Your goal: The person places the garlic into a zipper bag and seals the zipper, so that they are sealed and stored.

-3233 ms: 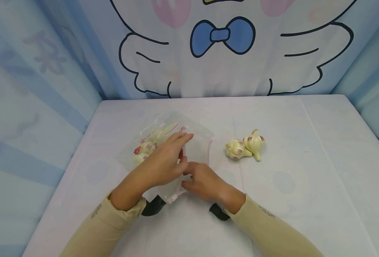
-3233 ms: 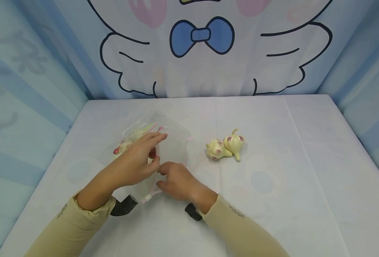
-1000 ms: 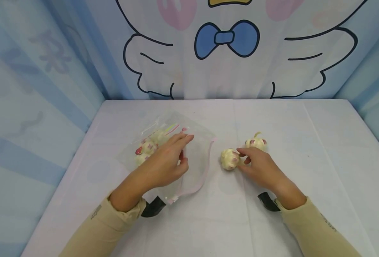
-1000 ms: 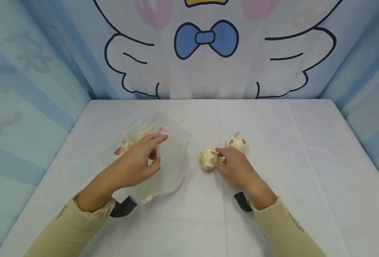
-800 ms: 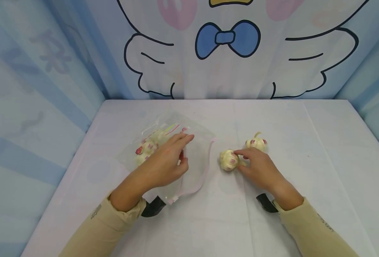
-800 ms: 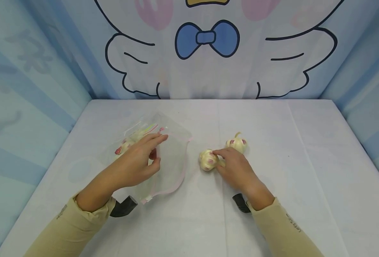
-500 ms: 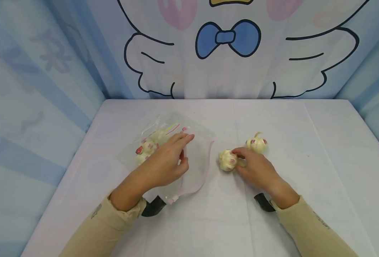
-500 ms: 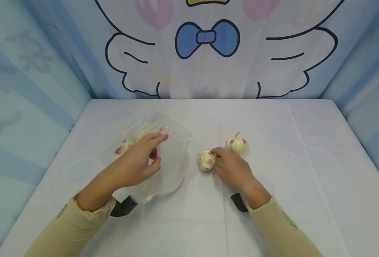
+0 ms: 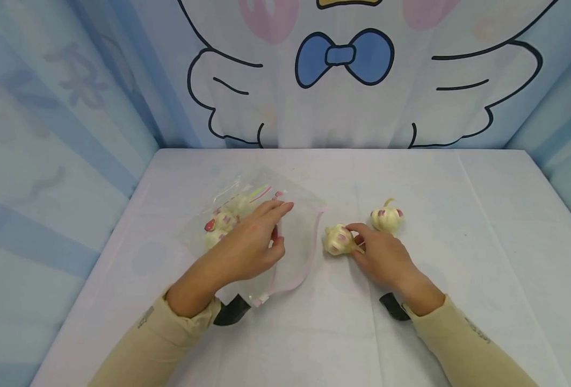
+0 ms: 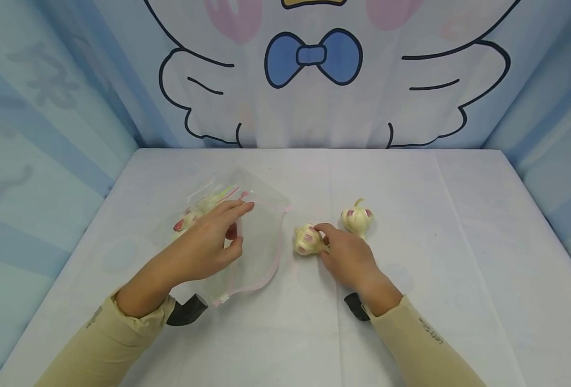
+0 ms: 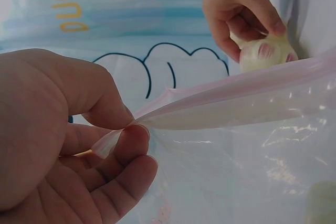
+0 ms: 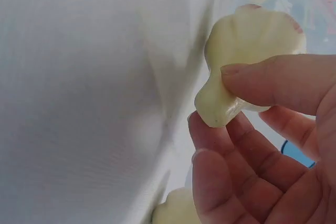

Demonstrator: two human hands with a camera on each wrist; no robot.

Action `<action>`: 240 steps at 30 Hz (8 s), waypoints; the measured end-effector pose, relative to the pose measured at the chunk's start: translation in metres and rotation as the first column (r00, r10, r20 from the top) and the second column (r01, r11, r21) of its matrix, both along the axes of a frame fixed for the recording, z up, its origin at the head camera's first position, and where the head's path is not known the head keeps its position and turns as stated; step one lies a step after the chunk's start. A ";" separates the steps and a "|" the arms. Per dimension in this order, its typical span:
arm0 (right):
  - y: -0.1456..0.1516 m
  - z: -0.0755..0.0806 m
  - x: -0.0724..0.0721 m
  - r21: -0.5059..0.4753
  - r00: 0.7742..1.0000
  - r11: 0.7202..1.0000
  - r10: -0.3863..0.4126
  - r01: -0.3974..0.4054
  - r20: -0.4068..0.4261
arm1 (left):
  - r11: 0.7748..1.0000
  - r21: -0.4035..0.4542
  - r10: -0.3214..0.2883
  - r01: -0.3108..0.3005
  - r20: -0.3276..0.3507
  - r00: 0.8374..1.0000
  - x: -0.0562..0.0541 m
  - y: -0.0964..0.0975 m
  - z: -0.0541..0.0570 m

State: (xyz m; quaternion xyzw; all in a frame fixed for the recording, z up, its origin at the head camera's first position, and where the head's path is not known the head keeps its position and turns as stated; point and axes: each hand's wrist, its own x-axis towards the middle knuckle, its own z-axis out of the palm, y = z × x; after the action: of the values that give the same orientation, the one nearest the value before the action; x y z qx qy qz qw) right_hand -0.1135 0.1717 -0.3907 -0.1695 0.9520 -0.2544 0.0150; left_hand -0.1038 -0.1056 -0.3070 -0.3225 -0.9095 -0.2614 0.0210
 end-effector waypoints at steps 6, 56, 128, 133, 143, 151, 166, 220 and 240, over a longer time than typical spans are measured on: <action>0.004 0.010 0.006 -0.059 1.000 0.998 -0.011 0.009 -0.028 | 1.000 -0.006 0.007 -0.007 0.018 1.000 0.000 0.001 0.001; -0.069 0.017 0.028 -0.228 0.847 0.946 0.080 -0.230 -0.525 | 0.988 0.123 -0.098 0.095 0.019 0.995 -0.003 -0.005 -0.003; -0.096 -0.002 0.017 -0.214 0.936 0.912 0.342 -0.351 -0.078 | 0.984 0.147 -0.115 0.098 0.110 0.987 -0.003 -0.001 -0.008; -0.098 -0.002 0.015 -0.244 0.945 0.914 0.327 -0.323 -0.025 | 0.985 0.149 -0.111 0.092 0.125 0.986 -0.004 -0.002 -0.007; -0.092 0.000 0.015 -0.310 0.959 0.910 0.281 -0.276 -0.030 | 0.985 0.149 -0.102 0.083 0.121 0.987 -0.003 -0.001 -0.005; -0.072 0.012 0.015 -0.371 0.972 0.899 0.227 -0.233 -0.061 | 0.985 0.153 -0.102 0.086 0.099 0.990 -0.004 0.000 -0.007; 0.000 0.027 0.005 -0.304 0.965 0.952 -0.045 -0.038 -0.260 | 0.985 0.141 -0.110 0.095 0.104 0.988 -0.005 0.000 -0.006; 0.059 0.008 -0.016 -0.087 0.940 0.937 -0.340 0.339 0.011 | 0.986 0.141 -0.100 0.086 0.095 0.990 -0.008 -0.005 -0.002; 0.045 0.052 0.022 -0.178 0.944 0.964 -0.236 0.197 -0.231 | 0.986 0.143 -0.096 0.085 0.072 0.993 -0.007 -0.005 -0.001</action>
State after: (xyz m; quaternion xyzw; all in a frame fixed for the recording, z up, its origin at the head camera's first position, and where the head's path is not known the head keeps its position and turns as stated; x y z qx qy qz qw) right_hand -0.0913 0.2168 -0.3384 -0.0949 0.9368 -0.3033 -0.1463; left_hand -0.1111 -0.1110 -0.3084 -0.3505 -0.8736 -0.3377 -0.0043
